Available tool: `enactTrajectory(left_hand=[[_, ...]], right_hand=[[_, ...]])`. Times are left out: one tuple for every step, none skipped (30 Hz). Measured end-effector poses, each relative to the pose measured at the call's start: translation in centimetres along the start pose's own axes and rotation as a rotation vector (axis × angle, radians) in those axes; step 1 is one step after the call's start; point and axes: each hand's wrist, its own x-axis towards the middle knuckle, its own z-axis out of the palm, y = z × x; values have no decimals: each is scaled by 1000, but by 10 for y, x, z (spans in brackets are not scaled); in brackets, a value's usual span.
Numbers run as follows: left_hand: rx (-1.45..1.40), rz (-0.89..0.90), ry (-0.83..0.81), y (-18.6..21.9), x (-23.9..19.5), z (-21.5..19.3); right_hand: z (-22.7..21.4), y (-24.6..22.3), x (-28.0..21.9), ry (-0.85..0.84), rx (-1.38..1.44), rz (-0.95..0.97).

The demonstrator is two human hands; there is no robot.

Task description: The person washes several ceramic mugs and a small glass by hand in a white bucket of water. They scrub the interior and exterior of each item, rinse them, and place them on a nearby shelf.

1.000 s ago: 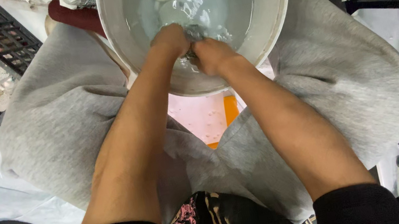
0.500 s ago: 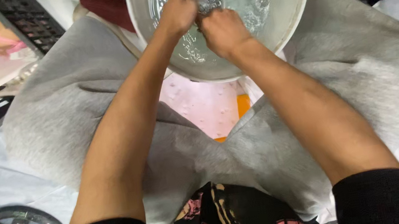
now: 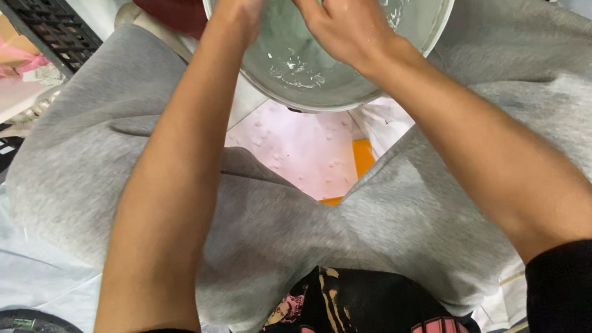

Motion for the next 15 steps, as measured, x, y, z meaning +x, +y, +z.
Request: enactTrajectory(left_hand=[[-56, -55, -20, 3, -3, 0], [-111, -110, -39, 5, -6, 0], [-164, -162, -61, 9, -8, 1], [-133, -138, -44, 11, -10, 2], [-103, -114, -25, 14, -12, 2], [-73, -90, -7, 16, -13, 1], [-49, -92, 6, 17, -14, 0], [-24, -94, 19, 18, -15, 1], [2, -97, 33, 17, -15, 0], [64, -76, 44, 17, -16, 0], [126, -54, 54, 17, -16, 0], [188, -31, 64, 17, -17, 0], [199, -31, 64, 19, -16, 0], [209, -30, 65, 21, -16, 1], [218, -28, 65, 24, -16, 3]], right_hand=[[0, -3, 1, -12, 34, 86], [-1, -5, 1, -24, 68, 173], [-1, -6, 1, -31, 101, 257], [-1, -7, -1, -20, 118, 260], [1, -7, 0, -9, 136, 264], [3, -6, 0, 1, 154, 267], [4, -6, -1, 8, 172, 265], [5, -5, -2, 16, 189, 262], [6, -4, -4, 24, 209, 260], [7, -4, -5, 8, 234, 320], [8, -4, -6, -7, 259, 379], [9, -3, -7, -24, 285, 437], [10, -3, -7, -8, 312, 421], [11, -2, -7, 7, 338, 405], [11, -1, -6, 21, 364, 387]])
